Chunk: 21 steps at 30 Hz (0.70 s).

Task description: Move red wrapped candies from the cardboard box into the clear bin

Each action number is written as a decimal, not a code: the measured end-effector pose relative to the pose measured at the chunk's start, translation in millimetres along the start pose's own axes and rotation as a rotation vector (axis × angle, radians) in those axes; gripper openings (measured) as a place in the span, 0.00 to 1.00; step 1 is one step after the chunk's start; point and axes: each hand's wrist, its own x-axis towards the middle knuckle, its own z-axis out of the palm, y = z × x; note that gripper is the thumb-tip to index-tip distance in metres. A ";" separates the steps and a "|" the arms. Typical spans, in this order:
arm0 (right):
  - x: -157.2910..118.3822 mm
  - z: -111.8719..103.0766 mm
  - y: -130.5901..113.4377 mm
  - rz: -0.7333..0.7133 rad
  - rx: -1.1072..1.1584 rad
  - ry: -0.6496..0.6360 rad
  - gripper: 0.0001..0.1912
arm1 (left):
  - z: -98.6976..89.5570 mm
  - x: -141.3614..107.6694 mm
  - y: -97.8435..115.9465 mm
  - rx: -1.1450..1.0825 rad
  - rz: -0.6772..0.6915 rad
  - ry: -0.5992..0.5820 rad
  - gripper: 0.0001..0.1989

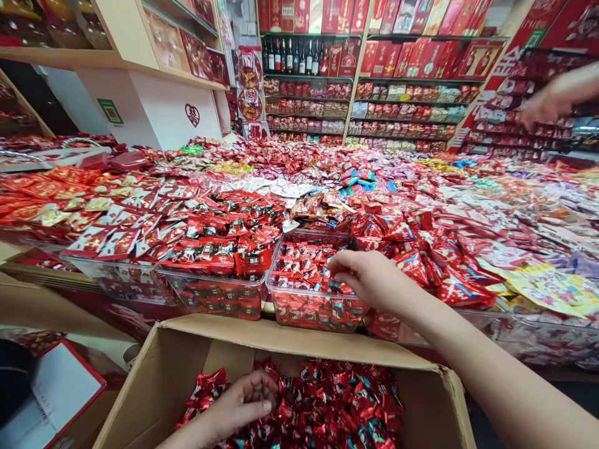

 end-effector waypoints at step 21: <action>40.2 34.7 22.1 0.078 0.223 -0.534 0.10 | -14.2 17.1 -33.3 0.005 -0.024 -0.080 0.20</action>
